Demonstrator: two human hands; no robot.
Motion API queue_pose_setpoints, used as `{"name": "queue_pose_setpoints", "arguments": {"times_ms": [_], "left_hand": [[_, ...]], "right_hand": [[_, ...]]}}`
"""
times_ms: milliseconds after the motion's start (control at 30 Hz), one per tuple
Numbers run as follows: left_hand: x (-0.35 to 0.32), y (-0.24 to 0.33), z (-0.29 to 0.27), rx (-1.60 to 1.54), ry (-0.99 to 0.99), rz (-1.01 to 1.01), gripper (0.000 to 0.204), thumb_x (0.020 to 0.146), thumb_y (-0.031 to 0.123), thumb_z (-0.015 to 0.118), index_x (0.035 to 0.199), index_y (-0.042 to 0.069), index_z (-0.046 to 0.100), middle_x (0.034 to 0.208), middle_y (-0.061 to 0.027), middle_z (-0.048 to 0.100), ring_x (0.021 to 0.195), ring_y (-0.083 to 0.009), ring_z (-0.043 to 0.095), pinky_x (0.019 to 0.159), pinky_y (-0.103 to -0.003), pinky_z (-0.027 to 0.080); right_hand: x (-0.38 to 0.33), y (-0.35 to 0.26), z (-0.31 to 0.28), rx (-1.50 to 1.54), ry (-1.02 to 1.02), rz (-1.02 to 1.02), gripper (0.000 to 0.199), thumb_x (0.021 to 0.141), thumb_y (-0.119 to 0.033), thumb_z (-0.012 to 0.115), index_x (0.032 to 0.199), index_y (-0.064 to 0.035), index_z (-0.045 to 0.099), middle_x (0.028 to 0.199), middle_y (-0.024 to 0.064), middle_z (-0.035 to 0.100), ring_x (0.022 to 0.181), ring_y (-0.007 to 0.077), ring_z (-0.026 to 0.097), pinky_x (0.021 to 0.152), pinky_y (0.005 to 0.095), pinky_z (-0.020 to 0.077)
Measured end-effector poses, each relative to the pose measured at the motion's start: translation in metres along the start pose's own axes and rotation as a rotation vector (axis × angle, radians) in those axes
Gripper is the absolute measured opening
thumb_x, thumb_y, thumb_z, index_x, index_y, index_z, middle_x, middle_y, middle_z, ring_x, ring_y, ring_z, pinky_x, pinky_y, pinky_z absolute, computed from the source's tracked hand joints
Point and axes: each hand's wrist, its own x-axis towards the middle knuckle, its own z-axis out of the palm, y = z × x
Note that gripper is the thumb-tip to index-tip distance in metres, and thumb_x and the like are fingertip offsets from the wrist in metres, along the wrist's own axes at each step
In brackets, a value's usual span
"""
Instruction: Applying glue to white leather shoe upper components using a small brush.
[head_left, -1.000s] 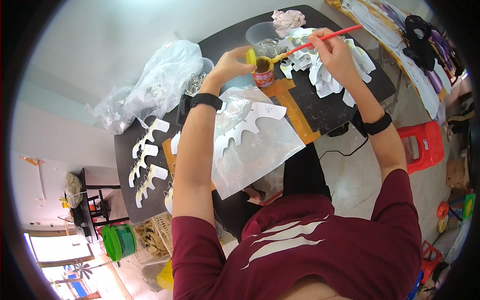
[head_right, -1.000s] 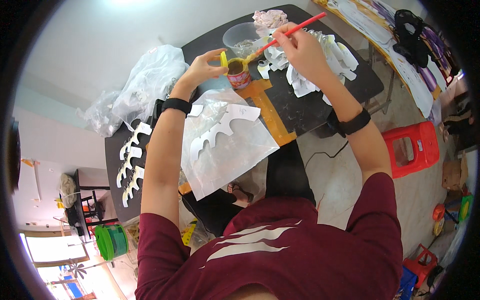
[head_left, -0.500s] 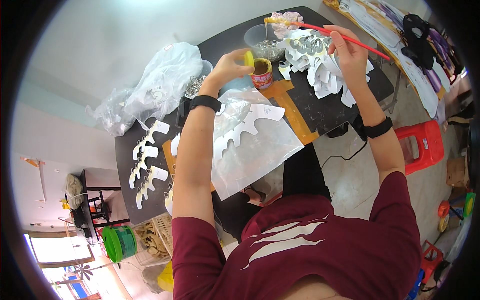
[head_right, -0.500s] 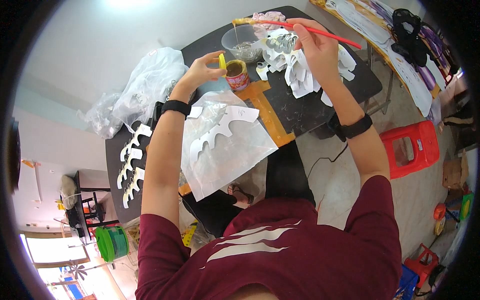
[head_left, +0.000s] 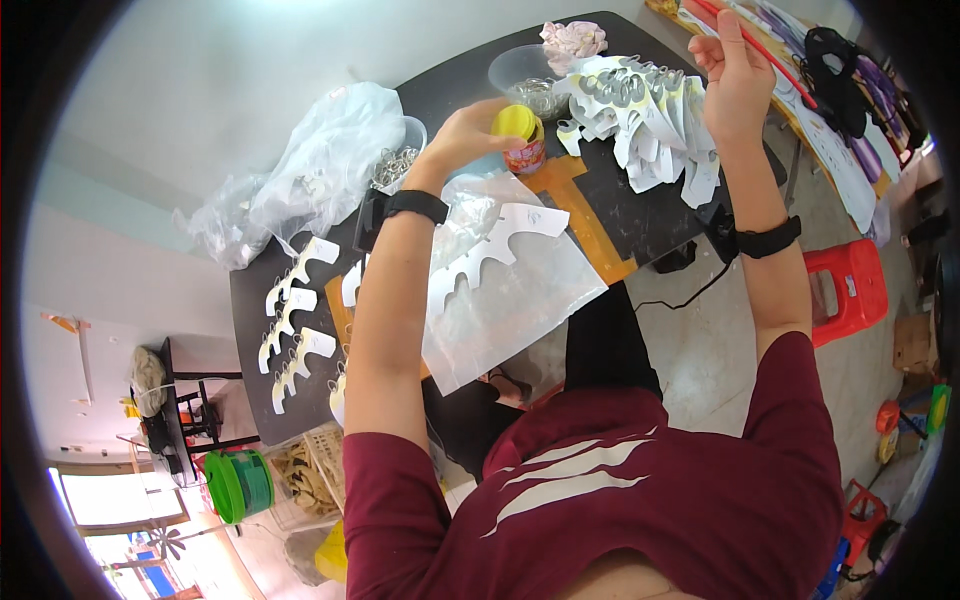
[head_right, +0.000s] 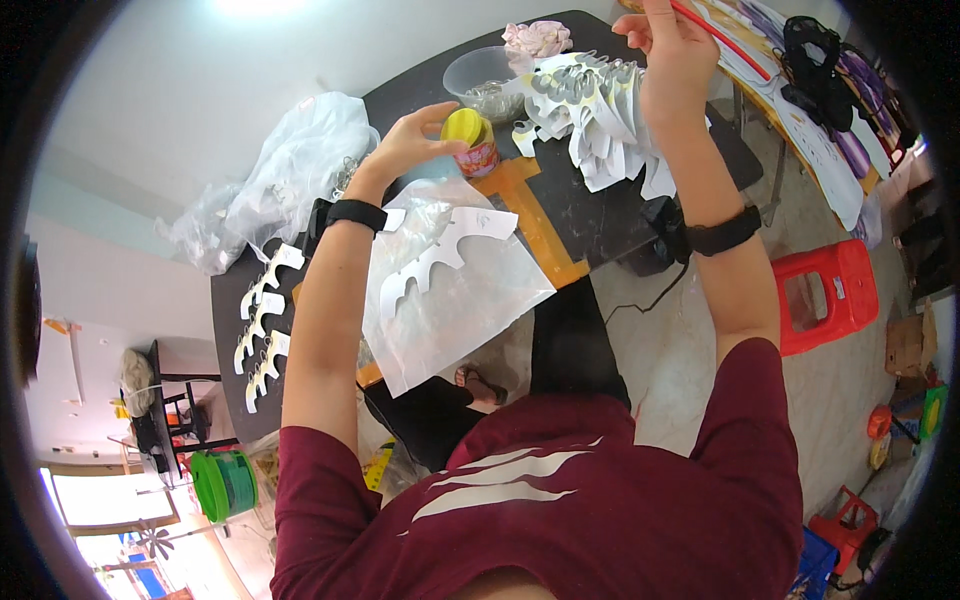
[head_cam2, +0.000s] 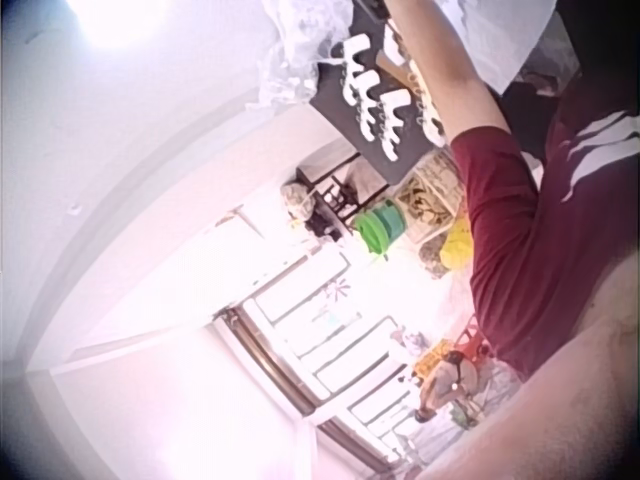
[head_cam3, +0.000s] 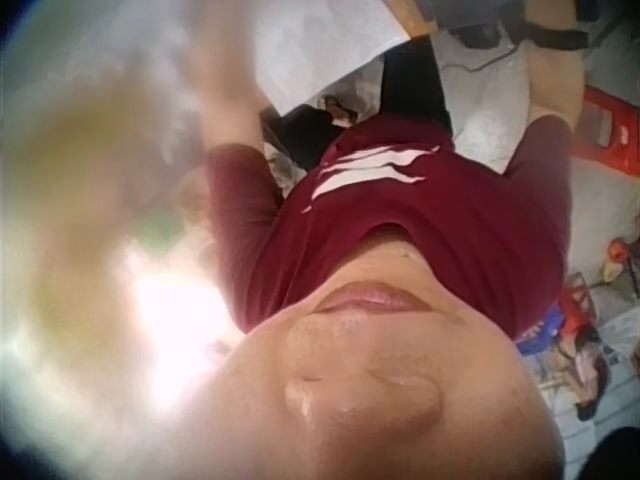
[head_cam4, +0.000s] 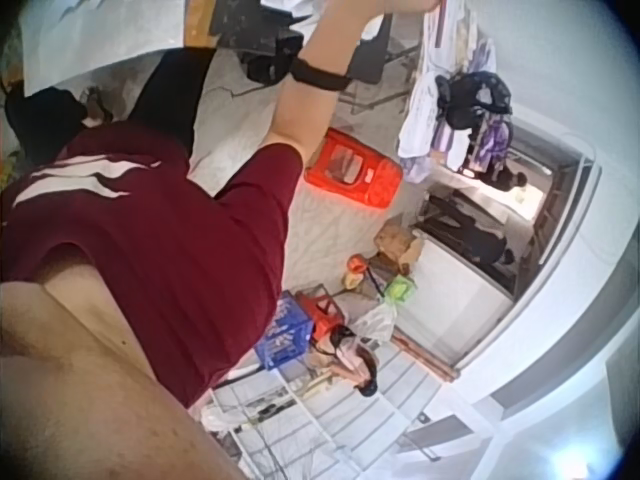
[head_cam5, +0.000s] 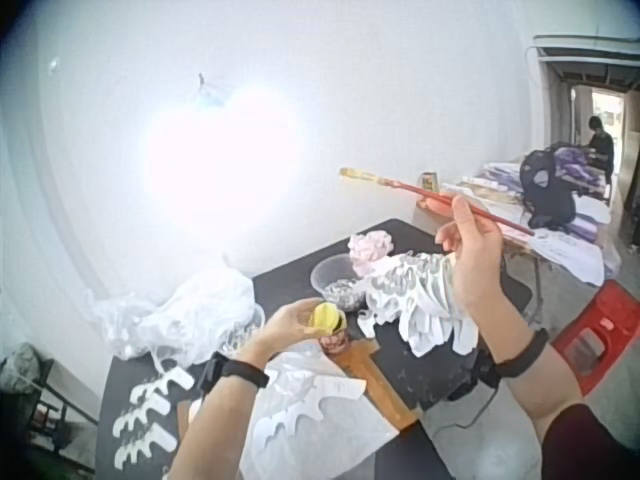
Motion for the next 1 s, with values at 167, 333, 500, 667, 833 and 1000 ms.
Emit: {"name": "queue_pose_setpoints", "arguments": {"times_ms": [167,333,500,667,833,1000], "left_hand": [[-0.033,0.022,-0.007,0.208,0.283,0.087,0.052,0.074,0.027,0.075,0.119,0.004,0.061,0.116,-0.0166,0.06,0.114,-0.0334,0.053,0.098,-0.041,0.042],[-0.155,0.057,0.033,0.352,0.116,0.123,0.035,0.079,0.021,0.071,0.108,0.006,0.06,0.11,-0.0134,0.061,0.106,-0.031,0.054,0.086,-0.042,0.041],[-0.192,0.074,0.073,0.5,0.078,0.024,0.045,0.081,0.024,0.069,0.118,0.004,0.054,0.125,-0.0124,0.055,0.116,-0.0292,0.05,0.092,-0.041,0.039],[-0.188,0.066,0.089,0.601,0.099,-0.036,0.054,0.082,0.03,0.067,0.125,0.001,0.05,0.128,-0.0123,0.054,0.117,-0.0275,0.049,0.093,-0.041,0.037],[-0.189,0.061,0.09,0.616,0.05,-0.084,0.055,0.083,0.032,0.066,0.126,0.001,0.05,0.128,-0.0117,0.054,0.116,-0.027,0.05,0.094,-0.042,0.037],[-0.191,0.06,0.083,0.57,0.021,-0.103,0.051,0.082,0.03,0.067,0.123,0.002,0.051,0.125,-0.0106,0.055,0.112,-0.027,0.051,0.088,-0.04,0.04]], "right_hand": [[-0.015,-0.001,-0.017,0.128,-0.061,0.074,0.03,0.097,-0.024,0.055,0.105,0.0028,0.065,0.091,0.0079,0.07,0.065,0.0073,0.054,0.058,0.02,0.039],[-0.072,-0.002,-0.037,-0.038,-0.235,0.207,0.024,0.095,-0.019,0.057,0.107,0.0003,0.066,0.089,0.0058,0.069,0.07,0.0073,0.058,0.062,0.0193,0.0426],[-0.131,0.003,-0.032,-0.219,-0.475,0.324,0.018,0.094,-0.011,0.057,0.104,0.0019,0.064,0.094,0.0066,0.067,0.082,0.0097,0.063,0.07,0.0218,0.0479],[-0.153,0.022,-0.031,-0.353,-0.611,0.289,0.015,0.092,-0.007,0.057,0.102,0.0,0.065,0.09,0.0037,0.066,0.079,0.0089,0.062,0.07,0.023,0.0477],[-0.154,0.027,-0.025,-0.438,-0.683,0.21,0.012,0.09,-0.006,0.059,0.099,-0.0007,0.066,0.084,0.0019,0.065,0.071,0.0069,0.057,0.065,0.0226,0.0455],[-0.158,0.032,-0.025,-0.44,-0.699,0.241,0.012,0.089,-0.006,0.06,0.098,-0.0001,0.066,0.081,0.0024,0.065,0.071,0.0065,0.057,0.065,0.0221,0.0453]]}}
